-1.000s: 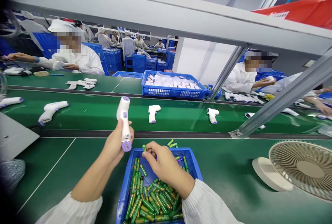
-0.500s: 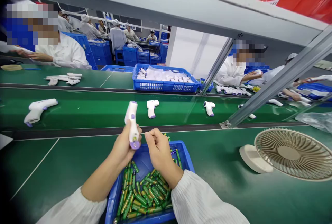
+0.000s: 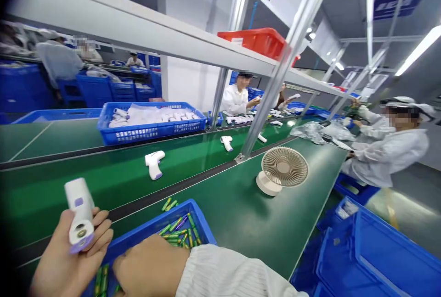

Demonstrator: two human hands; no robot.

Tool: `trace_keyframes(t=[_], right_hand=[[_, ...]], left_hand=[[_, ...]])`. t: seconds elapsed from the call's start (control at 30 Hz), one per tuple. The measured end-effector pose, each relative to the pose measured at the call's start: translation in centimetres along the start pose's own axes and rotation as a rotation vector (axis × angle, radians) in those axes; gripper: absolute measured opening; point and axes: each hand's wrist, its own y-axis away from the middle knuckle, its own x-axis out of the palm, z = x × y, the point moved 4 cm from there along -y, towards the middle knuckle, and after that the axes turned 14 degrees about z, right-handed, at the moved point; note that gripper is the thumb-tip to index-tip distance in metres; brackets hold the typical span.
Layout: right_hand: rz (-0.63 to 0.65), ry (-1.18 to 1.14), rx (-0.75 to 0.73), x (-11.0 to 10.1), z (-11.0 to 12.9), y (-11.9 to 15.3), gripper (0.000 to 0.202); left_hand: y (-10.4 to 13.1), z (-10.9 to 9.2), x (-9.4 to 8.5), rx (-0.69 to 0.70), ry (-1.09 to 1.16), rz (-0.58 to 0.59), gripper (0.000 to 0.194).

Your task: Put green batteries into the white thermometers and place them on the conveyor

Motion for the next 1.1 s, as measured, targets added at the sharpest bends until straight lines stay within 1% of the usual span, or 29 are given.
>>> trace_keyframes(t=[0.07, 0.13, 0.23, 0.37, 0.43, 0.53, 0.63, 0.7, 0.77, 0.87, 0.97, 1.03, 1.1], right_hand=[[0.064, 0.012, -0.016, -0.1, 0.0, 0.2, 0.026], [0.109, 0.023, -0.066, -0.2, 0.2, 0.3, 0.023], [0.112, -0.001, -0.122, -0.2, 0.8, 0.2, 0.019], [0.066, -0.105, -0.035, 0.2, 1.2, 0.1, 0.033], [0.043, -0.178, 0.009, 0.8, 1.1, 0.0, 0.037], [0.044, -0.381, 0.076, 1.8, 0.4, -0.2, 0.041], [0.035, -0.567, 0.165, 2.3, -0.2, -0.3, 0.043], [0.039, -0.650, 0.219, 2.3, -0.3, -0.3, 0.042], [0.047, -0.676, 0.256, 2.1, -0.3, -0.3, 0.036], [0.063, -0.613, 0.273, 2.0, 0.0, -0.5, 0.028], [0.096, -0.607, 0.266, 2.2, 0.0, -0.8, 0.032], [0.088, -0.645, 0.239, 2.3, 0.0, -0.9, 0.035], [0.058, -0.680, 0.180, 2.1, 0.0, -0.8, 0.028]], left_hand=[[0.0, 0.0, -0.2, -0.017, 0.004, 0.014, 0.013], [0.0, -0.1, -0.3, -0.025, -0.001, 0.008, 0.013], [0.1, -0.2, 0.0, -0.014, -0.021, 0.006, 0.014], [0.0, -0.1, 0.7, 0.006, 0.000, 0.033, 0.029], [-0.1, 0.0, 0.8, 0.005, 0.005, 0.041, 0.034], [-0.3, 0.1, 0.6, 0.013, -0.007, 0.041, 0.035], [-0.3, 0.2, 0.4, 0.018, -0.014, 0.032, 0.035], [-0.2, 0.2, 0.5, 0.020, -0.015, 0.036, 0.034], [-0.2, 0.2, 0.5, 0.021, -0.015, 0.048, 0.034], [-0.3, 0.2, 0.5, 0.020, -0.014, 0.052, 0.035], [-0.3, 0.2, 0.5, 0.018, -0.015, 0.045, 0.035], [-0.3, 0.2, 0.5, 0.016, -0.015, 0.041, 0.035], [-0.3, 0.3, 0.5, 0.017, -0.011, 0.040, 0.035]])
